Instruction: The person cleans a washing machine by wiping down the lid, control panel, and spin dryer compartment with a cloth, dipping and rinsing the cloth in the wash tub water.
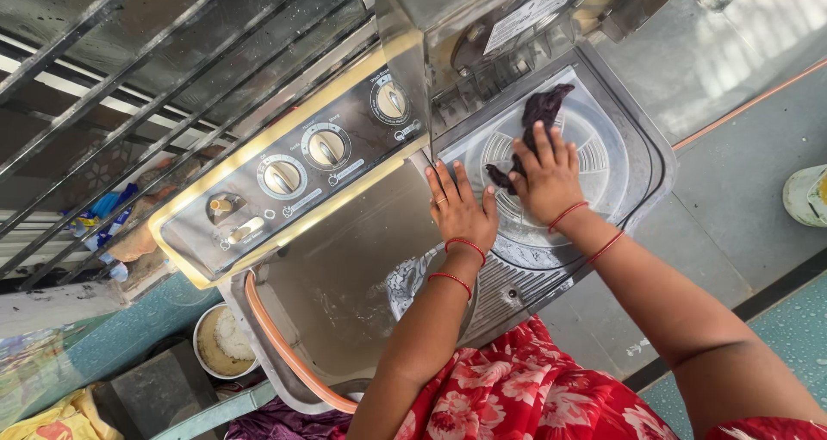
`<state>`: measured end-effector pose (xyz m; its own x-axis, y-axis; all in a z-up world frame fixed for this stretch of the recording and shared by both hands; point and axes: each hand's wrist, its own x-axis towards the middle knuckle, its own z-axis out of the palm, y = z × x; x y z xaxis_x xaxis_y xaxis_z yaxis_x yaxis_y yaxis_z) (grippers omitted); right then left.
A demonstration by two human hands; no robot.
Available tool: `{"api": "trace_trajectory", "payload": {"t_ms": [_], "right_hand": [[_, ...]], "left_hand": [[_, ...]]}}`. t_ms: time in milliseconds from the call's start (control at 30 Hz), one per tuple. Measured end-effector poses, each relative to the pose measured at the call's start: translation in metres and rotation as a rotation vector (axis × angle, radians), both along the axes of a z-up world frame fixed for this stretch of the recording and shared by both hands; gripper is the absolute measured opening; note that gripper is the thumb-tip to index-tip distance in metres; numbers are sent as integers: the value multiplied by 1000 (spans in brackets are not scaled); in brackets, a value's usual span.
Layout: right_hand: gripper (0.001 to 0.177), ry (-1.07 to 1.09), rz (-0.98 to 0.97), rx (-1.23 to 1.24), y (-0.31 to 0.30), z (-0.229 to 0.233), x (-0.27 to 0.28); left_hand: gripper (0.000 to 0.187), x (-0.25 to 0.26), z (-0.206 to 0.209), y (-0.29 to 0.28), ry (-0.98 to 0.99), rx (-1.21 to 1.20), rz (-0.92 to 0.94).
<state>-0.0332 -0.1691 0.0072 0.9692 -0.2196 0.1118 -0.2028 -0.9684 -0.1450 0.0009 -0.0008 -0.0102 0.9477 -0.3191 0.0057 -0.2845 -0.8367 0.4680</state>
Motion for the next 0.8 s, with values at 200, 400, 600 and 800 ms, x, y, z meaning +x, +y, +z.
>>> {"api": "trace_trajectory", "payload": {"t_ms": [200,400,600,800], "right_hand": [[58,38,300,-24,-57,-14,10],[57,49,-135,83,-113,-12,48],[59,62,327,90,-4,-26,43],[56,95,444,16,-33,-16,51]], "left_hand": [[75,2,2,1,19,20,-12],[77,1,-4,0,39,33,-24],[89,1,-7,5,15,-45,-33],[88,3,-1,0,24,-9,2]]}}
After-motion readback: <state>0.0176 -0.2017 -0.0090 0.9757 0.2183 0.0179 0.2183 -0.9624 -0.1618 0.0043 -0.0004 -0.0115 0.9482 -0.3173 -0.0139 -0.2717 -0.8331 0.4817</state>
